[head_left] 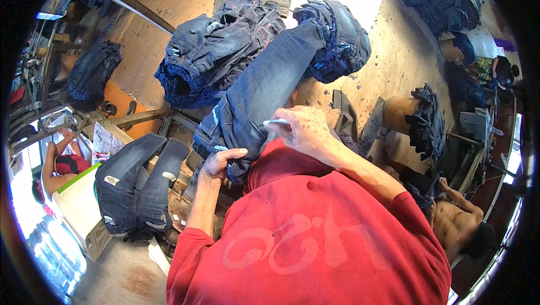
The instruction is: The person repeatedly picks up dark trousers from a pile, uses a white marker to draw lines on the fabric, and places them back on the pile. The process is repeated for multiple items.
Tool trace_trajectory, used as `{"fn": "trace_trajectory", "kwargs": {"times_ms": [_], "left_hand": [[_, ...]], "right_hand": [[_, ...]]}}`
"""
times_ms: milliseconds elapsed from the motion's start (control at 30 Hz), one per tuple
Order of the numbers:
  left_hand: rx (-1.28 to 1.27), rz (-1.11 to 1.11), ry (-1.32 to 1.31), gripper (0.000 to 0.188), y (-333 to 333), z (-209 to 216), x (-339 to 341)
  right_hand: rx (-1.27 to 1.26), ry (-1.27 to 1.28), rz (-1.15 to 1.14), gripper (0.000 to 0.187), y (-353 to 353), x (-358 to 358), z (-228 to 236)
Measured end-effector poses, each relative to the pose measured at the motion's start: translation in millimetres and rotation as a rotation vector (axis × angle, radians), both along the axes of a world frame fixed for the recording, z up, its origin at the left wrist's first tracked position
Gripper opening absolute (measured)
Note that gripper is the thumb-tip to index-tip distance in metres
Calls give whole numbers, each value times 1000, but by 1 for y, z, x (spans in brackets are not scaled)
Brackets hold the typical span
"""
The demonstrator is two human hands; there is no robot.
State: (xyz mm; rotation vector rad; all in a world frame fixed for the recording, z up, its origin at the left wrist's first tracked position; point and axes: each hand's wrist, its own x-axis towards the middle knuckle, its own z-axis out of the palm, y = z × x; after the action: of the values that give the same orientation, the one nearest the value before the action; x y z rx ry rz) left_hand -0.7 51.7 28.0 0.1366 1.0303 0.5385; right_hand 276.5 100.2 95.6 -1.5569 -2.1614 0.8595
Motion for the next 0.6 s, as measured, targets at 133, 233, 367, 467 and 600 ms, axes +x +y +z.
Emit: {"fn": "trace_trajectory", "kwargs": {"times_ms": [133,233,367,467,600], "left_hand": [[-50,-39,-6,25,2,6,-1],[22,-46,-30,29,0,1,-5],[80,-39,-90,42,-7,-19,-11],[-50,-81,1,48,-12,-34,-17],[4,-109,-36,47,-13,-39,-21]], "right_hand": [[-25,-87,61,20,2,2,-3],[49,-11,-23,20,4,3,-3],[-30,-83,47,21,4,3,-3],[12,39,-35,23,4,5,-5],[-115,-121,0,23,8,6,-7]]}}
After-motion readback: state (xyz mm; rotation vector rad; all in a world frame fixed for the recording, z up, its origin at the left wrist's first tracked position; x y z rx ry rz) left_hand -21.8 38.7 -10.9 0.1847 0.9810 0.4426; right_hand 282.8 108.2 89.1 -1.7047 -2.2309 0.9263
